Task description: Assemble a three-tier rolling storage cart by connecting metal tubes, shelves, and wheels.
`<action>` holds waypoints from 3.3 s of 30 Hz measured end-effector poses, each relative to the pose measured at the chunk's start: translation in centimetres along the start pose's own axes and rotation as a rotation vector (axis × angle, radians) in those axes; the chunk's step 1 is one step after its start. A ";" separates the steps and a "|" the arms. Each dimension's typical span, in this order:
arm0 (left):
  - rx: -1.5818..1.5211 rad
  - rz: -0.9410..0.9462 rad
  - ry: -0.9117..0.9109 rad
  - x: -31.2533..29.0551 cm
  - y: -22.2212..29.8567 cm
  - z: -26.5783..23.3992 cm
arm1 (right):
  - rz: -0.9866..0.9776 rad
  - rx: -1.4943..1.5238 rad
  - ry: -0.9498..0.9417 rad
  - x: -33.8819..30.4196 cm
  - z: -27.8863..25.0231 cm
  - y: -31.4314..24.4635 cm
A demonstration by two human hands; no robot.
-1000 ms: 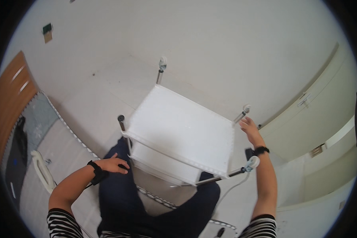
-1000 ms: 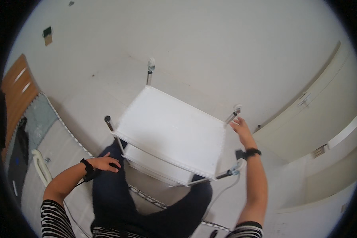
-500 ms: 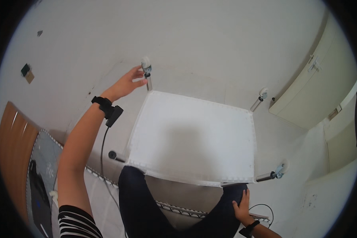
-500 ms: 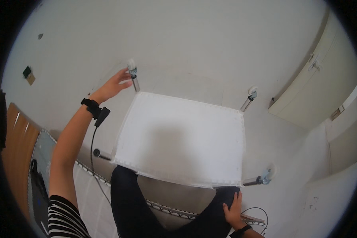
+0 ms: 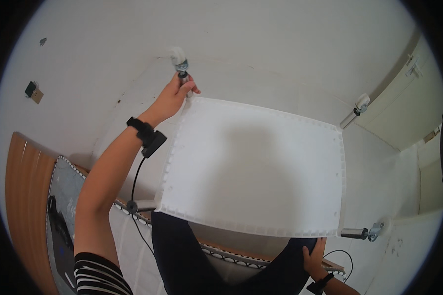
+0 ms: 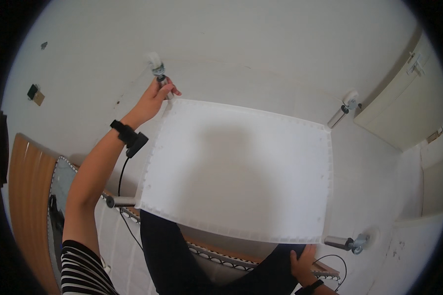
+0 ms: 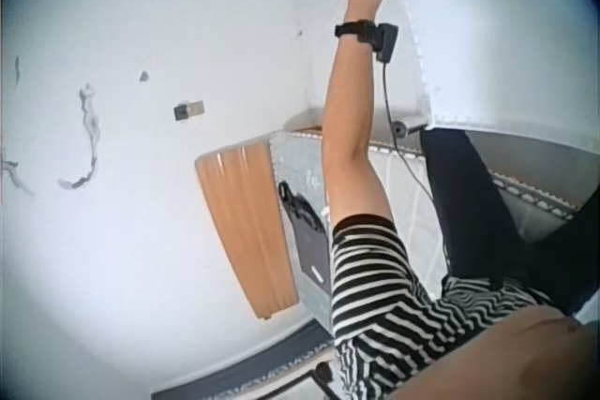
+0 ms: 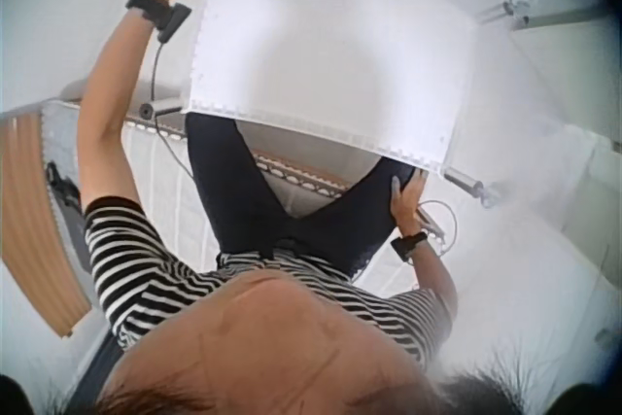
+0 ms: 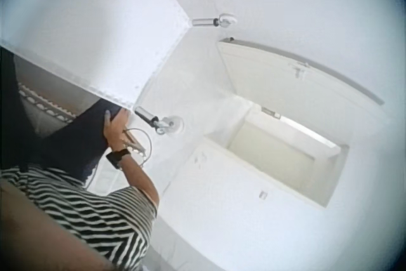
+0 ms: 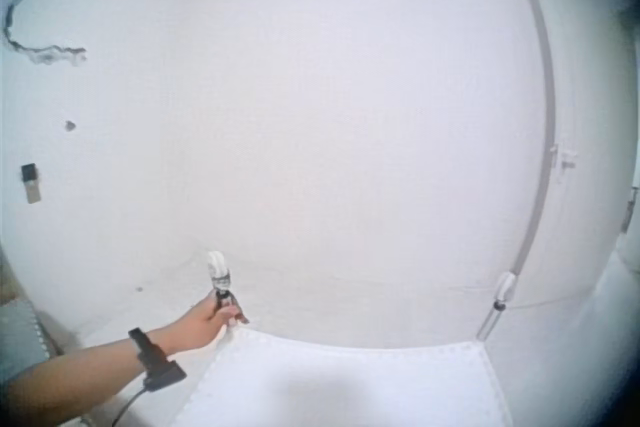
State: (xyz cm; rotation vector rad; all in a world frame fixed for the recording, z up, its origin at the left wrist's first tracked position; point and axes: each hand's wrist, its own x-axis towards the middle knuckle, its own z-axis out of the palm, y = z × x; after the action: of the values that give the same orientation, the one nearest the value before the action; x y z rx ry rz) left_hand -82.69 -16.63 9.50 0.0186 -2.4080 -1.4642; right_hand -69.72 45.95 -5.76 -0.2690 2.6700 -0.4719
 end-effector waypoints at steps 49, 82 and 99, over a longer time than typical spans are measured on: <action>1.262 -0.793 0.390 -63.8 -7.5 -7.9 | -0.602 -0.086 0.109 -9.2 -2.0 -7.8; 0.679 -0.164 -0.150 -22.9 22.9 -2.0 | -0.433 0.520 -0.284 0.6 14.1 -13.7; 0.897 -0.173 -0.203 -22.4 23.6 -0.8 | -0.477 0.548 -0.333 0.2 13.1 -13.8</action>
State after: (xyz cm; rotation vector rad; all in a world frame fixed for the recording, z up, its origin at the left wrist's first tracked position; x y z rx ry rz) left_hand -57.62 -2.18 24.36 0.2970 -3.0787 -0.3336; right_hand -62.66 29.41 -11.98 -0.7415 2.0422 -1.1609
